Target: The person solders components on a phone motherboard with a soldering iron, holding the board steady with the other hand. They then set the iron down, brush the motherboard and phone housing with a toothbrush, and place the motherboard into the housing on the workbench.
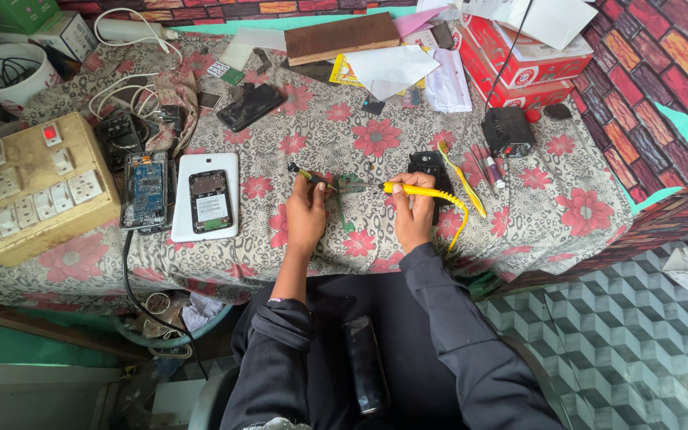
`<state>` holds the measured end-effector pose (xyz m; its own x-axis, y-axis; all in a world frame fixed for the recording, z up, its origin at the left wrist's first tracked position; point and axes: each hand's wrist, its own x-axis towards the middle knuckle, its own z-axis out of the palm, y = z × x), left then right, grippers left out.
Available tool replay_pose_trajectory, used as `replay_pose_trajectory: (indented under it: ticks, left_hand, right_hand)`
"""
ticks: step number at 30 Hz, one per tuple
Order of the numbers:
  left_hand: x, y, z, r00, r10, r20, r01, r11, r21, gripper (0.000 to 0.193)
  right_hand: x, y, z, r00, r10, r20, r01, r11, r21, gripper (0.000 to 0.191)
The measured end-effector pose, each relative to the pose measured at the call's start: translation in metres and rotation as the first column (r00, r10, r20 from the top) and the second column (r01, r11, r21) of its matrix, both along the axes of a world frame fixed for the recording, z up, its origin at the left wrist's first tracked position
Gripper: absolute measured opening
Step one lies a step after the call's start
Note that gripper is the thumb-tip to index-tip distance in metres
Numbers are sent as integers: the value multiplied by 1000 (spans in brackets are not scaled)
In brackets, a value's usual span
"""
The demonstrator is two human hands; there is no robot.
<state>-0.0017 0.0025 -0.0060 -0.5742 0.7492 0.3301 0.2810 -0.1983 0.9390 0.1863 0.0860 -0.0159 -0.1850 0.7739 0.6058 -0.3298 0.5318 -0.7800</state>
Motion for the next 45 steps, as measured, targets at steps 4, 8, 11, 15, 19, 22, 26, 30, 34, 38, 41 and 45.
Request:
replay_pose_trajectory:
  ticks: [4,8,11,15,19,22,26,30,34,38,41,45]
  left_hand:
    - [-1,0,-2,1000,-23,-3,23,999,40,15]
    - [-2,1,-5,999,-8,53,7,1000,16,15]
    - [-2,2,-6,997,-12,70,8,998,56,15]
    - [-2,1,-2,994,-17,112,13,999,43,17]
    - [1,-1,2,1000,20,13,-21,999,50,14]
    - [1,-2,6,996,-1,88,1,1000,-2,12]
    - [4,-3,6,997,-24,75,20,999,47,10]
    - [5,-5,11,993,-28,116,26,1000,16,11]
    - [7,-9,18,993,-9,115,11,1000,-21,12]
    - [7,-11,20,993,-22,117,22,1000,0,13]
    - [8,-12,20,994,-19,111,22,1000,-21,14]
    - [6,-13,18,998,-9,58,10,1000,-16,13]
  right_hand:
    - [0,-1,1,1000,5,-1,-5,1000,-21,18]
    - [-2,-1,5,998,41,-56,-43,999,-22,17]
    - [2,5,13,998,-26,61,28,999,-44,16]
    - [29,28,36,996,-58,64,55,997,45,14]
    - [104,62,67,943,-334,9,331,937,110,20]
    - [161,80,81,864,-499,-62,503,861,83,18]
    - [197,97,82,777,-627,-58,629,777,21,14]
    - [194,102,82,822,-565,-67,568,809,148,16]
    - [185,104,85,824,-566,-16,562,815,140,15]
    - [181,105,87,809,-588,11,576,796,187,18]
    - [178,111,85,857,-515,11,510,850,131,15]
    - [174,122,83,887,-462,10,460,885,77,14]
